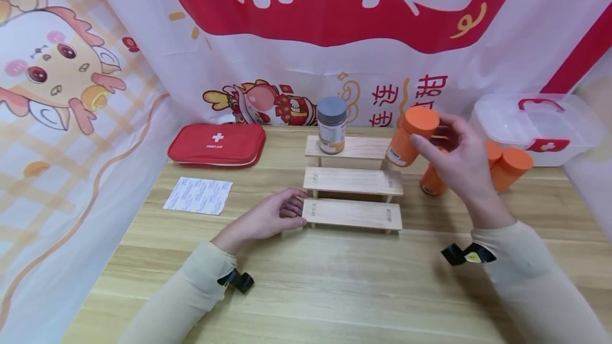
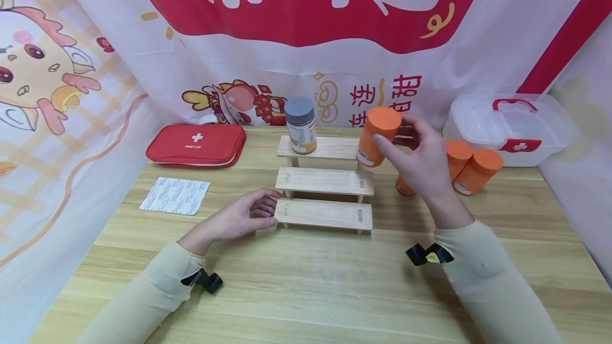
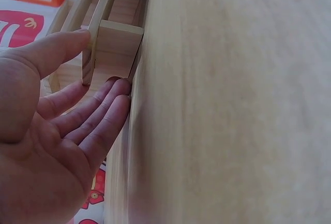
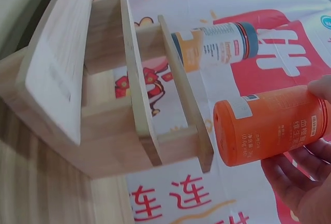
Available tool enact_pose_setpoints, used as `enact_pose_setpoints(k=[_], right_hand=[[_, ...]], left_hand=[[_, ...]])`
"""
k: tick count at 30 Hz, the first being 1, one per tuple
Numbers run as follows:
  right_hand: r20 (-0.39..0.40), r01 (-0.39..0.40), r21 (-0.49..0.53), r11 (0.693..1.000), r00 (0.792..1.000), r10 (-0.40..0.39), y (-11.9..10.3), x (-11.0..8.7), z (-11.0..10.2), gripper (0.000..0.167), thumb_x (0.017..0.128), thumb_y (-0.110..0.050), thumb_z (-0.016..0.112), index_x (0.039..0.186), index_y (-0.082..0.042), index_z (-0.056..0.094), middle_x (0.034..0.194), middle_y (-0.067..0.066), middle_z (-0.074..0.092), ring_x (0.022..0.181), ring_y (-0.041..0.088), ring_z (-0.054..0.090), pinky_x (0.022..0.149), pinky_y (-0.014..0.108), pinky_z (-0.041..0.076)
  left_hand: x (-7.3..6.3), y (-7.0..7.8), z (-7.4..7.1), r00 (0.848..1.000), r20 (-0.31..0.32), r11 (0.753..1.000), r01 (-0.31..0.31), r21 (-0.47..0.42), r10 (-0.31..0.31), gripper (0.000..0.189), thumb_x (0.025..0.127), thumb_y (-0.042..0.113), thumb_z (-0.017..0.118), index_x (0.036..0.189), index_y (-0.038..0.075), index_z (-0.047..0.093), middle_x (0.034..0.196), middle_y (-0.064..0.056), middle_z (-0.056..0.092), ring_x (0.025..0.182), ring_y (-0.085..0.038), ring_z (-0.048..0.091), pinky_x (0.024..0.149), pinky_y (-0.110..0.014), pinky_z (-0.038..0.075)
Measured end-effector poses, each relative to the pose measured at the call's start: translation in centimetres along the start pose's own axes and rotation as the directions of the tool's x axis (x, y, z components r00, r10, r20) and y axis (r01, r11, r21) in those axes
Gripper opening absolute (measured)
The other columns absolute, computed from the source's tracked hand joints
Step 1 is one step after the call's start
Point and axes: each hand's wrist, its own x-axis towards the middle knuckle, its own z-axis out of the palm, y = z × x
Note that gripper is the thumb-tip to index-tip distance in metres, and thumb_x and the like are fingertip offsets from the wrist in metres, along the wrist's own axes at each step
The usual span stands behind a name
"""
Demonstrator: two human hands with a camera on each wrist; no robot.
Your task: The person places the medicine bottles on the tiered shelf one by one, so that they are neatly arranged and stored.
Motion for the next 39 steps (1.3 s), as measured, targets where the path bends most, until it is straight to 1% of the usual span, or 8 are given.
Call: enact_pose_setpoints(k=[4,8,16,19,23,25,30,39], right_hand=[[0.010,-0.009,-0.004,1.000,1.000,0.009,-0.4,0.5,0.8,0.064,0.099,-0.033,0.080,0.154,-0.014,0.056,0.145,0.008,0.063,0.116,0.008,0.060,0.097,0.007,0.052],[0.019,-0.014,-0.002,1.000,1.000,0.014,-0.7,0.9,1.4,0.064,0.098,-0.036,0.080,0.154,-0.016,0.056,0.146,0.008,0.064,0.118,0.010,0.060,0.098,0.010,0.052],[0.032,0.013,-0.004,1.000,0.999,-0.013,-1.3,1.7,2.5,0.064,0.098,-0.038,0.080,0.154,-0.015,0.057,0.144,0.009,0.066,0.119,0.013,0.061,0.102,0.016,0.054],[0.041,0.024,0.002,1.000,0.999,-0.024,-1.4,2.2,2.8,0.064,0.098,-0.037,0.080,0.154,-0.014,0.058,0.143,0.010,0.066,0.118,0.013,0.062,0.100,0.014,0.054],[0.068,0.025,-0.003,1.000,0.997,-0.025,-1.3,2.5,3.2,0.063,0.099,-0.035,0.079,0.153,-0.011,0.057,0.142,0.013,0.066,0.120,0.018,0.062,0.099,0.013,0.055],[0.081,0.018,-0.015,1.000,0.997,-0.017,-1.3,2.5,3.4,0.064,0.100,-0.036,0.079,0.154,-0.010,0.056,0.142,0.013,0.066,0.122,0.021,0.063,0.102,0.016,0.057],[0.090,0.014,-0.020,1.000,0.996,-0.012,-1.2,2.6,3.7,0.066,0.099,-0.039,0.079,0.154,-0.010,0.056,0.144,0.012,0.066,0.126,0.025,0.064,0.109,0.028,0.058],[0.101,0.011,-0.002,1.000,0.995,-0.011,-1.2,2.7,4.2,0.065,0.100,-0.041,0.078,0.152,-0.010,0.056,0.145,0.013,0.065,0.129,0.027,0.064,0.115,0.044,0.057]], left_hand=[[0.1,0.0,0.1,1.000,0.000,1.000,-0.023,-0.008,0.023,0.058,0.099,0.013,0.079,0.150,0.006,0.053,0.134,-0.011,0.069,0.124,-0.024,0.068,0.110,-0.037,0.060],[0.1,0.0,0.3,0.999,0.004,0.998,-0.054,-0.013,0.054,0.058,0.099,0.012,0.078,0.150,0.002,0.052,0.133,-0.015,0.069,0.123,-0.025,0.068,0.109,-0.037,0.060],[0.1,0.2,0.3,0.999,0.003,0.999,-0.046,-0.007,0.046,0.059,0.099,0.012,0.078,0.151,0.004,0.052,0.133,-0.014,0.069,0.123,-0.025,0.068,0.110,-0.037,0.059],[0.1,0.1,0.3,0.999,0.001,0.999,-0.040,0.000,0.040,0.059,0.099,0.011,0.078,0.151,0.005,0.052,0.133,-0.013,0.069,0.123,-0.024,0.068,0.110,-0.036,0.059],[0.1,0.1,0.3,0.999,-0.004,0.999,-0.040,-0.001,0.040,0.059,0.099,0.011,0.078,0.151,0.004,0.052,0.132,-0.012,0.069,0.122,-0.023,0.068,0.109,-0.035,0.060],[0.1,0.1,0.3,0.999,-0.005,0.999,-0.048,-0.004,0.048,0.058,0.099,0.011,0.078,0.150,0.003,0.052,0.132,-0.013,0.069,0.122,-0.024,0.068,0.108,-0.035,0.060],[0.2,0.1,0.3,0.999,-0.006,0.999,-0.033,-0.011,0.033,0.058,0.099,0.011,0.078,0.150,0.006,0.052,0.131,-0.012,0.070,0.121,-0.023,0.068,0.108,-0.034,0.060],[-0.1,0.1,0.2,1.000,-0.009,1.000,-0.014,-0.004,0.014,0.057,0.099,0.012,0.078,0.150,0.007,0.053,0.132,-0.011,0.070,0.122,-0.022,0.068,0.108,-0.035,0.060]])
